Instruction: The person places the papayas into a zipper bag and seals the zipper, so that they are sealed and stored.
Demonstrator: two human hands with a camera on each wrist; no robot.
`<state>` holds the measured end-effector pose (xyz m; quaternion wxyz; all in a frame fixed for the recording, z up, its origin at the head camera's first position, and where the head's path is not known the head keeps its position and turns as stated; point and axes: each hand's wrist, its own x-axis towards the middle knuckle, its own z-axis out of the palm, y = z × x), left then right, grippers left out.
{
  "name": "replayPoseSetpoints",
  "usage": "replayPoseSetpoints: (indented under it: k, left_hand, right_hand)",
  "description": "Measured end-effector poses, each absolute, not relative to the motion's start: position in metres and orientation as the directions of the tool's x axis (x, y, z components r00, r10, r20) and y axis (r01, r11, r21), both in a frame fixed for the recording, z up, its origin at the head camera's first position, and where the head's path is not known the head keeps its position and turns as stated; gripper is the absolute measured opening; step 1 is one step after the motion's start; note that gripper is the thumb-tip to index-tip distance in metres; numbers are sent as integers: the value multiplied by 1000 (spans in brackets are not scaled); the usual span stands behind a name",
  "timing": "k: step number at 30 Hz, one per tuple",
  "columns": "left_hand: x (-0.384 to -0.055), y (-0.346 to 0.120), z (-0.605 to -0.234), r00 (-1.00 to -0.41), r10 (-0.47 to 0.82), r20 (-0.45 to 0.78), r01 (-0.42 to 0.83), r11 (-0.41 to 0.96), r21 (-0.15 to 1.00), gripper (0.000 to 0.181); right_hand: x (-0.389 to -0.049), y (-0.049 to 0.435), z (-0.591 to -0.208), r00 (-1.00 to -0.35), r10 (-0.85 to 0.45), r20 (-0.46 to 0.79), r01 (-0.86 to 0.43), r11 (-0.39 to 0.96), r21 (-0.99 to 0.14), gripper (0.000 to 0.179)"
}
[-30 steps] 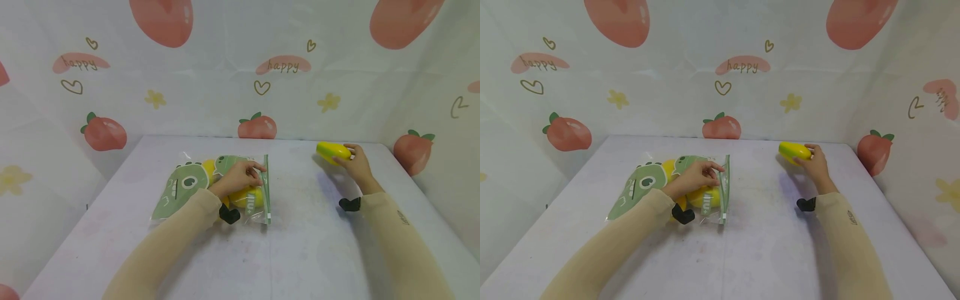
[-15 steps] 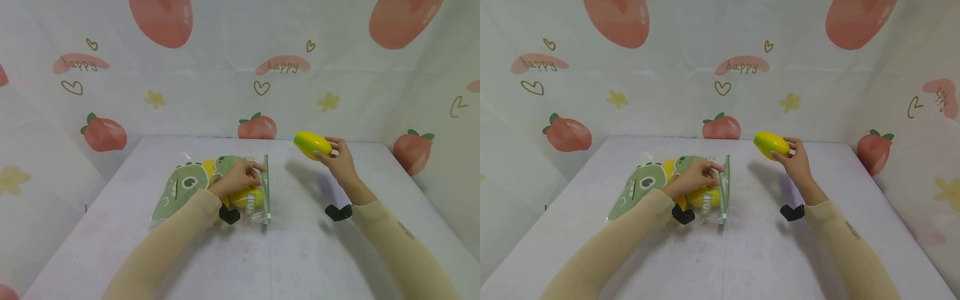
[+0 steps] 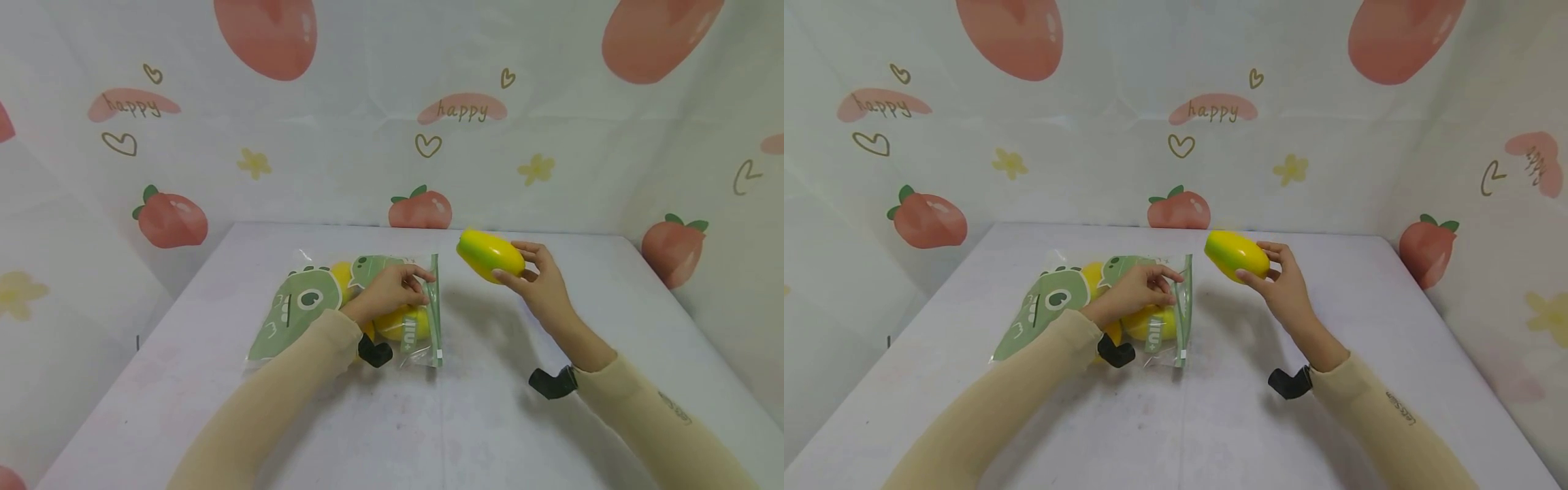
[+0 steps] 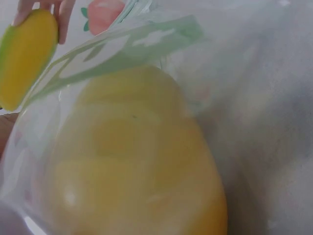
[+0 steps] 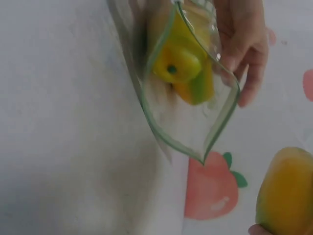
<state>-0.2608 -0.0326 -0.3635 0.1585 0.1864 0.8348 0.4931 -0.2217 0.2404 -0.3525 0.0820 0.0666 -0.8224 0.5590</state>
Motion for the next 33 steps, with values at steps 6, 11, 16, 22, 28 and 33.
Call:
replayPoseSetpoints:
  k: [6,11,16,22,28,33]
  left_hand:
    - [-260,-32,-363,-881,468,-76,162,447,880,36]
    - [-259,-32,-362,-878,474,-69,165,435,885,37]
    - [-259,-33,-362,-879,472,-64,170,436,884,37]
    - [-259,-32,-362,-885,460,-77,157,450,879,34]
    - [-261,-32,-364,-884,461,-84,152,453,879,36]
    - [-262,-33,-364,-882,463,-83,160,462,872,37]
  right_hand:
    - [-210,238,-367,-986,-47,158,-164,394,-904,64]
    - [-205,235,-379,-991,-77,106,-128,410,-903,63]
    - [-202,228,-389,-995,-94,45,-83,452,-888,63]
    - [-207,216,-398,-994,-109,-16,-42,511,-859,63]
    - [-215,207,-402,-990,-138,-7,-71,551,-831,61]
    - [-219,202,-403,-986,-167,-8,-89,568,-818,59]
